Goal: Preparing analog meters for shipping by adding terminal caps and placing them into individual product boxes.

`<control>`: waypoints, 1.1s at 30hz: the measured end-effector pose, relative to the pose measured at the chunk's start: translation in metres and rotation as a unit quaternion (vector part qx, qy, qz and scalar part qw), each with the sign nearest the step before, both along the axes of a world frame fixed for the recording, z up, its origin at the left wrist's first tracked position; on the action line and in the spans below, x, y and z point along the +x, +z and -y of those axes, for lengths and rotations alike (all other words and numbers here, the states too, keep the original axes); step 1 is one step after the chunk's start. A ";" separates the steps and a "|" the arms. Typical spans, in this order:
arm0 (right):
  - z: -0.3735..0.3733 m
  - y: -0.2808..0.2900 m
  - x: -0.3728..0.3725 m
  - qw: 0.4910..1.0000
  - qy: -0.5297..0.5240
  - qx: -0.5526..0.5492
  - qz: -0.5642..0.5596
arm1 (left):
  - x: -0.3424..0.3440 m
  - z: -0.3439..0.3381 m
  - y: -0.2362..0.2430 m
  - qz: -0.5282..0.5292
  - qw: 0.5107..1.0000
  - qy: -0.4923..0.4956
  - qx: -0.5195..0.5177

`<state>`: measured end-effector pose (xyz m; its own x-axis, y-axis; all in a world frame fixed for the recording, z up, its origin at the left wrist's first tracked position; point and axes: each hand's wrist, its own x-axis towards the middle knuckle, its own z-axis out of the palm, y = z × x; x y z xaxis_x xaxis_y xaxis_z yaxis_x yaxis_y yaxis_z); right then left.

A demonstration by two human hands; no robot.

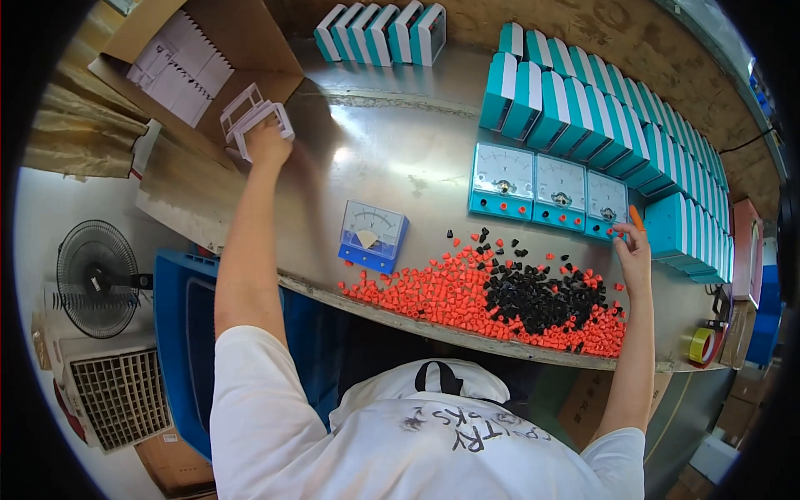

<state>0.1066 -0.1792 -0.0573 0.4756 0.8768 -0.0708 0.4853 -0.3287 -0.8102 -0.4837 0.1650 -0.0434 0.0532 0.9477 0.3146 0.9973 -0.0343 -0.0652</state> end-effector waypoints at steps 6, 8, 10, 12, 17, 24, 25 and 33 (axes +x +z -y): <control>-0.008 -0.001 -0.026 0.981 -0.022 0.102 0.161 | -0.021 0.000 -0.010 -0.007 0.999 0.030 -0.030; -0.011 0.001 -0.029 0.979 -0.030 0.072 0.186 | -0.021 0.003 -0.009 0.064 0.994 -0.030 -0.080; -0.014 0.005 -0.031 0.975 -0.042 0.039 0.214 | -0.011 0.008 -0.007 0.072 0.991 -0.093 -0.062; -0.012 0.010 -0.031 0.972 -0.042 0.022 0.230 | 0.012 0.018 0.001 0.112 0.979 -0.160 -0.066; 0.002 0.008 -0.012 0.985 -0.039 0.005 0.168 | 0.074 0.052 0.022 0.168 0.935 -0.310 -0.043; -0.002 0.011 -0.012 0.980 -0.013 0.087 0.176 | 0.158 0.093 0.054 0.158 0.898 -0.411 -0.001; -0.006 0.011 -0.015 0.985 -0.010 0.100 0.143 | 0.172 0.105 0.063 0.162 0.890 -0.426 -0.004; -0.027 0.055 -0.044 0.966 -0.076 0.210 0.132 | 0.329 0.172 0.055 0.085 0.743 -0.664 0.008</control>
